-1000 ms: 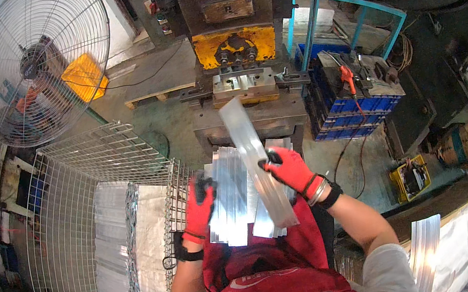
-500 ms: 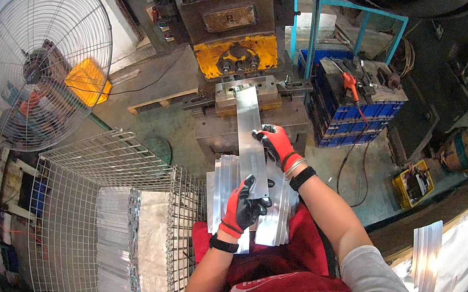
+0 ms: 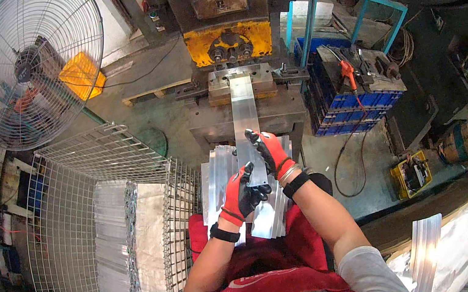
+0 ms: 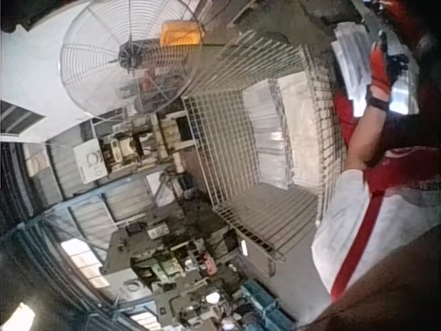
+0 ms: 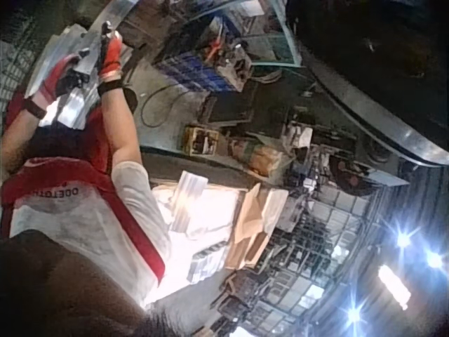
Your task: Feed metal strips into a stamping machine and store finished parts in a wire bin.
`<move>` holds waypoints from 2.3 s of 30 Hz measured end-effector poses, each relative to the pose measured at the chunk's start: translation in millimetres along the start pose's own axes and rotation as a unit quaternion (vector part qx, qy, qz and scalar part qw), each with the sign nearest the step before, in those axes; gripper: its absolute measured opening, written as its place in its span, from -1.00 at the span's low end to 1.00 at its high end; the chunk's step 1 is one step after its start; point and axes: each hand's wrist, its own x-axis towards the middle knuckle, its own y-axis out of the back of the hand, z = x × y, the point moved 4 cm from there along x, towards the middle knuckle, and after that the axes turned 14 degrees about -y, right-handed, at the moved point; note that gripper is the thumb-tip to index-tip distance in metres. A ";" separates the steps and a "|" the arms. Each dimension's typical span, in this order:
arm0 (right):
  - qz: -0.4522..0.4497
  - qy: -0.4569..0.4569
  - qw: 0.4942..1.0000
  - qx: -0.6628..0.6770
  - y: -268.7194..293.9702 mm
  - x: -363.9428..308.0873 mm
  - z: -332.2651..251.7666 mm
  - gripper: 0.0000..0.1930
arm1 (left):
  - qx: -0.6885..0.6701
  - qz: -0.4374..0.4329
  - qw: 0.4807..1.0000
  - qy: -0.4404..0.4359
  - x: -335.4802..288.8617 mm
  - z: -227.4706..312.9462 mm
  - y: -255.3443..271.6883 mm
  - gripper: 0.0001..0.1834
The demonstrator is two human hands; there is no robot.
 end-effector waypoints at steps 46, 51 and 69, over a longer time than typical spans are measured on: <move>-0.017 0.199 0.961 -0.193 27.3 -84.0 -13.2 -0.59 | 0.358 -0.081 0.927 -0.081 -80.5 -16.3 15.6 -0.66; -0.063 0.069 0.995 0.023 49.2 -106.2 25.0 -0.69 | 0.243 -0.103 0.964 0.026 -126.3 -17.6 13.3 -0.56; -0.104 -0.169 0.979 -0.036 4.7 -106.4 75.6 -0.61 | 0.498 0.115 0.855 -0.089 -129.9 11.5 50.3 -0.76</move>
